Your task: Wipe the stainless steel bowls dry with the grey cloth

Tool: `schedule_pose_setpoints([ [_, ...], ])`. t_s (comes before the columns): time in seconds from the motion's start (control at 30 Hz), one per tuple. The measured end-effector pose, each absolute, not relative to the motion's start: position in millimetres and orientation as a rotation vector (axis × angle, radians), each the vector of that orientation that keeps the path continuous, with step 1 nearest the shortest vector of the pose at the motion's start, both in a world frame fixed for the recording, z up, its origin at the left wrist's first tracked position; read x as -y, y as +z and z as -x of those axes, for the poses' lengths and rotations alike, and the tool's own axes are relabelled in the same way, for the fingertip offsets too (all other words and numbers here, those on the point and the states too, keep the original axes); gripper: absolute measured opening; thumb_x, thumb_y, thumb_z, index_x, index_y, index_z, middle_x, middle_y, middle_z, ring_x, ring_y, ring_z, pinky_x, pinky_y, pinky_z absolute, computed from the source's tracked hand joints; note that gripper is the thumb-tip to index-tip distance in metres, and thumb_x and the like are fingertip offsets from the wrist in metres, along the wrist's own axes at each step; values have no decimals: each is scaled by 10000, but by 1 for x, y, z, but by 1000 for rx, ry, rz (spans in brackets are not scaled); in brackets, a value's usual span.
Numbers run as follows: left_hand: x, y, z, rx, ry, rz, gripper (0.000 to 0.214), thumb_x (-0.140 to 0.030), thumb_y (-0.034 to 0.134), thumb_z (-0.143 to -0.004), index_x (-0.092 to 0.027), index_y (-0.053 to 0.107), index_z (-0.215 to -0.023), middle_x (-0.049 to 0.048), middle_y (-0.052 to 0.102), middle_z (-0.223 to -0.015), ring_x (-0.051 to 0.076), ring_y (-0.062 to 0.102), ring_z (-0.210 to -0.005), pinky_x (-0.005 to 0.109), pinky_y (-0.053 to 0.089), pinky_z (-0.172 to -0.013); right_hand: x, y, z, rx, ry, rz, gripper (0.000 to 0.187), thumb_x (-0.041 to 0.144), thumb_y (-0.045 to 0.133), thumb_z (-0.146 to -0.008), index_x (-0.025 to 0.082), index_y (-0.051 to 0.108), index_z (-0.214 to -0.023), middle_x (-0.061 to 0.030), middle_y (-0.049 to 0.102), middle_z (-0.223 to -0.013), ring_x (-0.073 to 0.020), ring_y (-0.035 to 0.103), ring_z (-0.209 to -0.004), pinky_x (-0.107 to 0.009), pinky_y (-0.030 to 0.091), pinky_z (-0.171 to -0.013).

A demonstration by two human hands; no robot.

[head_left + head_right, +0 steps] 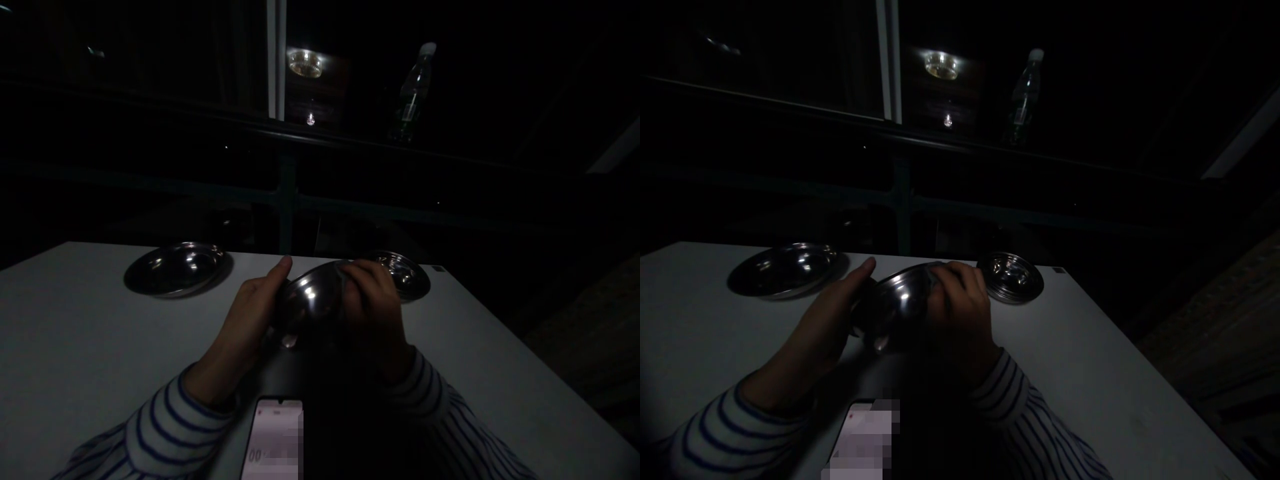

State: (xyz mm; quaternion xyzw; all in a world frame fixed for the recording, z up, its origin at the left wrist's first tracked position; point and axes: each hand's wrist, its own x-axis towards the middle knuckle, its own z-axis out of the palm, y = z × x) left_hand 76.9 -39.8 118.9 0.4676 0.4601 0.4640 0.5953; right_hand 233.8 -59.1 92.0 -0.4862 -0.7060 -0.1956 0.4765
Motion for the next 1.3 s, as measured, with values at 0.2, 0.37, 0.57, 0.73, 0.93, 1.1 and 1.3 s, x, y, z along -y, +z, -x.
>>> schedule_pose_setpoints([
  [0.2, 44, 120, -77, -966, 1021, -1172, 386, -470, 579, -691, -167, 524, -459, -27, 509, -411, 91, 444, -393, 211, 320, -423, 76, 83, -209, 2081, -756, 992, 274, 316, 438, -822, 217, 547, -1054, -38, 577, -1035, -203, 455, -966, -389, 358, -817],
  [0.37, 40, 119, -73, -906, 985, -1216, 330, -458, 590, -690, -146, 612, -586, 17, 614, -550, 122, 540, -516, 218, 375, -498, 55, 89, -242, 1826, -589, 1082, 258, 234, 433, -813, 195, 575, -1025, -77, 566, -1015, -207, 492, -940, -374, 416, -801],
  [0.57, 38, 119, -71, -925, 1051, -1142, 330, -460, 596, -688, -147, 617, -585, -3, 594, -522, 95, 507, -460, 197, 346, -441, 62, 95, -234, 1753, -526, 1144, 253, 194, 414, -812, 170, 594, -988, -80, 581, -982, -210, 497, -921, -378, 416, -798],
  [0.73, 40, 117, -73, -878, 994, -1176, 287, -412, 610, -698, -151, 599, -577, -26, 560, -495, 76, 483, -447, 177, 338, -434, 75, 90, -220, 2015, -708, 972, 263, 329, 493, -791, 233, 572, -1023, -30, 598, -1002, -213, 479, -929, -393, 382, -797],
  [0.93, 36, 120, -67, -837, 979, -1180, 256, -395, 603, -713, -146, 634, -662, -6, 592, -578, 87, 512, -531, 177, 368, -487, 60, 102, -248, 1799, -569, 1152, 257, 174, 431, -815, 121, 605, -997, -103, 576, -985, -193, 504, -916, -342, 429, -805],
  [1.1, 36, 121, -66, -621, 784, -1147, 193, -307, 557, -771, -167, 654, -862, 32, 654, -757, 132, 581, -701, 228, 427, -648, 53, 106, -261, 1768, -535, 1230, 269, 152, 438, -798, 109, 613, -997, -103, 587, -974, -194, 519, -913, -336, 432, -815],
  [1.3, 37, 114, -73, -620, 809, -1089, 196, -316, 535, -783, -168, 644, -849, 22, 651, -747, 124, 571, -672, 230, 422, -643, 66, 100, -238, 1954, -628, 1163, 260, 242, 454, -810, 159, 598, -1010, -79, 588, -1015, -215, 488, -924, -372, 405, -783],
])
